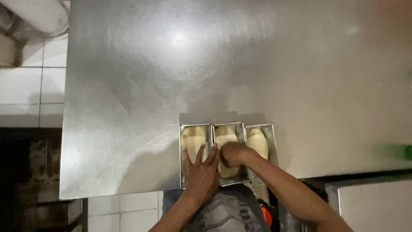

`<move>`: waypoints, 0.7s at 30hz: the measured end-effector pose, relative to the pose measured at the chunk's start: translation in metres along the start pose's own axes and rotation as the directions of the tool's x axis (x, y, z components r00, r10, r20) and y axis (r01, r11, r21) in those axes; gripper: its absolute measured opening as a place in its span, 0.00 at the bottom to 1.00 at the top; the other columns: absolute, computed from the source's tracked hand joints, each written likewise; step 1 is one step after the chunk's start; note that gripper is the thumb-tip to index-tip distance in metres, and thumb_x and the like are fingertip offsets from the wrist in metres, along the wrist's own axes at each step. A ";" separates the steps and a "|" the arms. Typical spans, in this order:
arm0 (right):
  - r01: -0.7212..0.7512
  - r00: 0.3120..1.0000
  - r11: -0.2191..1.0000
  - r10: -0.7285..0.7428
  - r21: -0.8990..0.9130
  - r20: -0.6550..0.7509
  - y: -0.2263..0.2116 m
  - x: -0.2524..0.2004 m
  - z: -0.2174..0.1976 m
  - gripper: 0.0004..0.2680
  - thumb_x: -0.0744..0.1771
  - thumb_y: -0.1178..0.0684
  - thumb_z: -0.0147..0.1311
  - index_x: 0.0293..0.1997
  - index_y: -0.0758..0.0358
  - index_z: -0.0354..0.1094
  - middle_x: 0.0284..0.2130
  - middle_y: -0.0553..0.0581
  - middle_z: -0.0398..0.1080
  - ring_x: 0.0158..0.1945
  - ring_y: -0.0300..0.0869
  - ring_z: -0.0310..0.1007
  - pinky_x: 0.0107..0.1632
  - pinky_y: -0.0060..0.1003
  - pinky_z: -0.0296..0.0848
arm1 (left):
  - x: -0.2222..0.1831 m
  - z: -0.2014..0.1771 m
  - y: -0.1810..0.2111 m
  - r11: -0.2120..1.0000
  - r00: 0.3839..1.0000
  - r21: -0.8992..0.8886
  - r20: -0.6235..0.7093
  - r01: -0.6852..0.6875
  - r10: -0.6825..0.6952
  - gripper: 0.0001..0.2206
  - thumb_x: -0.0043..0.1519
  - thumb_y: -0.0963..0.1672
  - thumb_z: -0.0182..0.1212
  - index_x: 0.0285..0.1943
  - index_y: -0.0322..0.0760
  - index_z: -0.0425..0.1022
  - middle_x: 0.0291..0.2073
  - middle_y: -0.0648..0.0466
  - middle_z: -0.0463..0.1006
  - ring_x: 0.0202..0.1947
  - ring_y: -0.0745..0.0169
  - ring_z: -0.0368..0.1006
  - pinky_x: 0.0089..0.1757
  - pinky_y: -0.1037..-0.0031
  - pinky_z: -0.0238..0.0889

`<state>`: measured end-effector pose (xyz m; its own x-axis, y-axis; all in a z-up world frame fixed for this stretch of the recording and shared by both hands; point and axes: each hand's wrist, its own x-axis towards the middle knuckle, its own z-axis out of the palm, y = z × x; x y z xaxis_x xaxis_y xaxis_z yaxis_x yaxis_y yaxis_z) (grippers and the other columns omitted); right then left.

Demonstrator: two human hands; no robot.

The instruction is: Placing shaped dough into metal loaf tins and arranging them in the bakery.

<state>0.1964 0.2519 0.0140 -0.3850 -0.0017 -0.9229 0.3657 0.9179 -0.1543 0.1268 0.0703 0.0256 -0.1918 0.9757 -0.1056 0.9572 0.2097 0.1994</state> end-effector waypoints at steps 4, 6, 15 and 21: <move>0.081 0.995 0.995 -0.084 0.057 0.049 -0.009 -0.046 -0.053 0.09 0.67 0.59 0.41 0.30 0.67 0.70 0.25 0.59 0.71 0.26 0.43 0.65 0.29 0.36 0.64 | -0.005 -0.005 0.000 1.000 0.996 0.030 -0.087 0.007 -0.005 0.44 0.53 0.60 0.60 0.79 0.48 0.51 0.77 0.63 0.52 0.73 0.41 0.49 0.59 0.18 0.34; 0.154 0.941 0.976 -0.097 0.157 -0.324 0.005 -0.027 -0.049 0.13 0.65 0.49 0.47 0.28 0.71 0.73 0.28 0.66 0.76 0.30 0.54 0.74 0.33 0.49 0.69 | -0.003 -0.020 0.002 1.000 0.984 0.010 0.178 0.010 -0.012 0.39 0.60 0.59 0.53 0.79 0.48 0.47 0.79 0.61 0.45 0.75 0.42 0.44 0.59 0.17 0.31; 0.109 0.993 0.961 -0.096 -0.256 0.063 -0.022 -0.034 -0.013 0.11 0.67 0.43 0.51 0.44 0.57 0.76 0.34 0.54 0.79 0.36 0.49 0.78 0.32 0.44 0.74 | -0.008 0.002 0.004 1.000 0.996 0.001 -0.087 0.028 -0.028 0.36 0.57 0.56 0.58 0.76 0.49 0.59 0.77 0.60 0.54 0.73 0.42 0.50 0.60 0.16 0.33; -0.036 0.992 0.999 0.039 -0.029 0.124 -0.038 -0.069 -0.010 0.19 0.71 0.34 0.45 0.42 0.59 0.75 0.37 0.56 0.76 0.35 0.48 0.75 0.34 0.41 0.73 | -0.010 0.006 0.003 0.999 0.987 0.046 -0.161 0.026 -0.019 0.42 0.51 0.59 0.65 0.76 0.47 0.59 0.76 0.64 0.56 0.70 0.44 0.59 0.57 0.17 0.38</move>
<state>0.2006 0.2211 0.0867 -0.2623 -0.0147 -0.9649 0.3546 0.9285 -0.1105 0.1329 0.0610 0.0214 -0.2419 0.9691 0.0490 0.9608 0.2321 0.1517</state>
